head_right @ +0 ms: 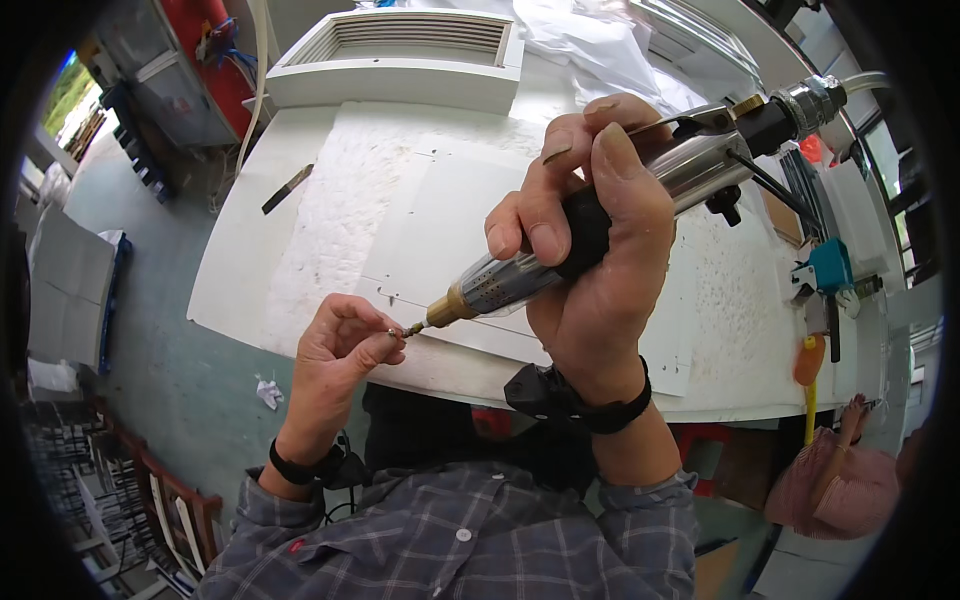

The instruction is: The person uses a pneumatic screwdriver to fasten screws into a white rectangular vent grille. They then move to a stack of similar grilles, pick one up, and place it on a cardboard sheet. Finally, they tie a large white plastic bag containing materials using a blue plastic tie.

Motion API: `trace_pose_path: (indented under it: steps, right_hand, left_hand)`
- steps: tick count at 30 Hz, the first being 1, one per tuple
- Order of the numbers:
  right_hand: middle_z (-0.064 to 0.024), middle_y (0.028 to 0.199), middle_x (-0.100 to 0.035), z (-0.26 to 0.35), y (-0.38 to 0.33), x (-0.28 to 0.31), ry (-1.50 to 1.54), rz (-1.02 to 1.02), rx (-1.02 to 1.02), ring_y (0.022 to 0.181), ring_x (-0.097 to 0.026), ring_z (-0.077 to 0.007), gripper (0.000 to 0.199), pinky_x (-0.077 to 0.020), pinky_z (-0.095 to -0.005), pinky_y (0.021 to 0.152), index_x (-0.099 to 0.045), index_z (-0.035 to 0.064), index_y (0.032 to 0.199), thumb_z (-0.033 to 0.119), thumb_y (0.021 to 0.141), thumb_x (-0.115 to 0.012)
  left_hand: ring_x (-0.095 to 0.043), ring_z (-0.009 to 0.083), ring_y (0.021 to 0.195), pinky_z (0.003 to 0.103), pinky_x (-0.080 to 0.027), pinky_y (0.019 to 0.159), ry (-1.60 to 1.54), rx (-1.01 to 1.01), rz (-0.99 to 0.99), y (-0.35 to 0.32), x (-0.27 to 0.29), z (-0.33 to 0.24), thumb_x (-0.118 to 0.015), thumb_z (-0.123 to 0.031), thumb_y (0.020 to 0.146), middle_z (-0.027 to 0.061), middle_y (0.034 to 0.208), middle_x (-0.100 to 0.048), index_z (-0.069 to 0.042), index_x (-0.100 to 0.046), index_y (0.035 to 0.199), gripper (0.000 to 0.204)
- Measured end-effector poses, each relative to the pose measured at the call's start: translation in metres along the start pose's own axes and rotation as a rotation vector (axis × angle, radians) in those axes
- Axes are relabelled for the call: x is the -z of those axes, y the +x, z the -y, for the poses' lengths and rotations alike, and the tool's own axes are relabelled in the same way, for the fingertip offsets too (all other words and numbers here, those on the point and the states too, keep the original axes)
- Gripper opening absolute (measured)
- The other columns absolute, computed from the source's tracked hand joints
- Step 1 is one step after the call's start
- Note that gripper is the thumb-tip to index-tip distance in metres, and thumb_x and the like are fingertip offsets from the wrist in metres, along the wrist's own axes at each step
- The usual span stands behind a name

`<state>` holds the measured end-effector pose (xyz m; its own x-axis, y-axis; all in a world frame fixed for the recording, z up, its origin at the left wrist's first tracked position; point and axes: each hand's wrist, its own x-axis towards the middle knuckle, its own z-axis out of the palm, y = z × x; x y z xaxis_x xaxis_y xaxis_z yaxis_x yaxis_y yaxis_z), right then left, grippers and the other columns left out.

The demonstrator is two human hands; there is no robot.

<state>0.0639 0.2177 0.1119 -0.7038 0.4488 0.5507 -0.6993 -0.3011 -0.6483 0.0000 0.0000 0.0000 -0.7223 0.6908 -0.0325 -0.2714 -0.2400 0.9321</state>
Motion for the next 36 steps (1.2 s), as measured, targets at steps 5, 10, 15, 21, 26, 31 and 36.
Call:
trace_pose_path:
  steps: [5, 10, 15, 21, 26, 31, 36]
  right_hand:
    - [-0.0010, 0.095, -0.056, -0.013, 0.006, -0.010, -0.027, -0.011, 0.017, 0.055, -0.047, -0.0056, 0.024, -0.0536, -0.0298, 0.056, -0.045, 0.0083, 0.123, 0.026, 0.107, -0.048]
    - [-0.0027, 0.097, -0.058, -0.018, 0.005, -0.013, -0.037, 0.027, -0.010, 0.054, -0.048, -0.0066, 0.024, -0.0543, -0.0316, 0.056, -0.046, 0.0083, 0.123, 0.026, 0.107, -0.050]
    - [-0.0042, 0.099, -0.058, -0.017, 0.004, -0.014, -0.031, 0.036, -0.018, 0.053, -0.048, -0.0072, 0.025, -0.0549, -0.0324, 0.055, -0.046, 0.0076, 0.123, 0.025, 0.106, -0.050]
    - [-0.0015, 0.095, -0.054, -0.011, 0.004, -0.025, -0.049, 0.069, 0.011, 0.058, -0.045, -0.0029, 0.022, -0.0523, -0.0247, 0.054, -0.050, 0.0069, 0.123, 0.022, 0.109, -0.043]
    - [-0.0007, 0.095, -0.054, -0.005, 0.028, -0.030, -0.159, 0.118, 0.032, 0.058, -0.045, -0.0028, 0.020, -0.0510, -0.0244, 0.055, -0.051, 0.0079, 0.121, 0.022, 0.108, -0.045]
    - [-0.0033, 0.094, -0.060, -0.016, 0.082, -0.030, -0.340, 0.150, 0.186, 0.057, -0.049, -0.0052, 0.019, -0.0535, -0.0285, 0.058, -0.057, 0.0059, 0.113, 0.022, 0.103, -0.055]
    - [-0.0065, 0.084, -0.061, -0.048, 0.125, -0.011, -0.527, 0.139, 0.227, 0.055, -0.054, -0.0078, 0.015, -0.0564, -0.0304, 0.054, -0.059, 0.0017, 0.103, 0.016, 0.099, -0.060]
  left_hand:
    - [-0.068, 0.0124, 0.094, 0.029, -0.060, 0.083, -0.025, 0.026, 0.017, 0.005, 0.011, -0.009, -0.070, -0.002, 0.096, 0.0040, 0.102, -0.067, -0.008, -0.056, 0.111, 0.021]
    - [-0.068, 0.0126, 0.095, 0.030, -0.061, 0.083, -0.044, 0.028, 0.016, 0.003, 0.011, -0.005, -0.069, -0.002, 0.096, 0.0038, 0.102, -0.067, -0.008, -0.056, 0.112, 0.021]
    - [-0.068, 0.0126, 0.095, 0.031, -0.061, 0.084, -0.046, 0.039, 0.029, 0.001, 0.010, -0.005, -0.069, -0.002, 0.097, 0.0040, 0.102, -0.067, -0.007, -0.056, 0.112, 0.020]
    - [-0.068, 0.0129, 0.096, 0.031, -0.059, 0.088, 0.008, 0.071, 0.078, 0.003, 0.007, -0.019, -0.067, 0.000, 0.097, 0.0054, 0.103, -0.068, -0.006, -0.056, 0.111, 0.019]
    - [-0.068, 0.0116, 0.098, 0.028, -0.056, 0.090, 0.296, 0.017, 0.209, 0.031, 0.007, -0.049, -0.065, 0.000, 0.099, 0.0057, 0.103, -0.068, -0.004, -0.056, 0.112, 0.016]
    - [-0.067, 0.0117, 0.103, 0.028, -0.055, 0.090, 0.689, -0.115, 0.309, 0.098, 0.000, -0.091, -0.061, 0.001, 0.100, 0.0051, 0.105, -0.069, -0.003, -0.059, 0.113, 0.013]
    - [-0.067, 0.0186, 0.113, 0.036, -0.053, 0.099, 0.837, -0.223, 0.388, 0.175, 0.003, -0.081, -0.055, 0.004, 0.098, 0.0092, 0.113, -0.069, -0.003, -0.056, 0.116, 0.019]
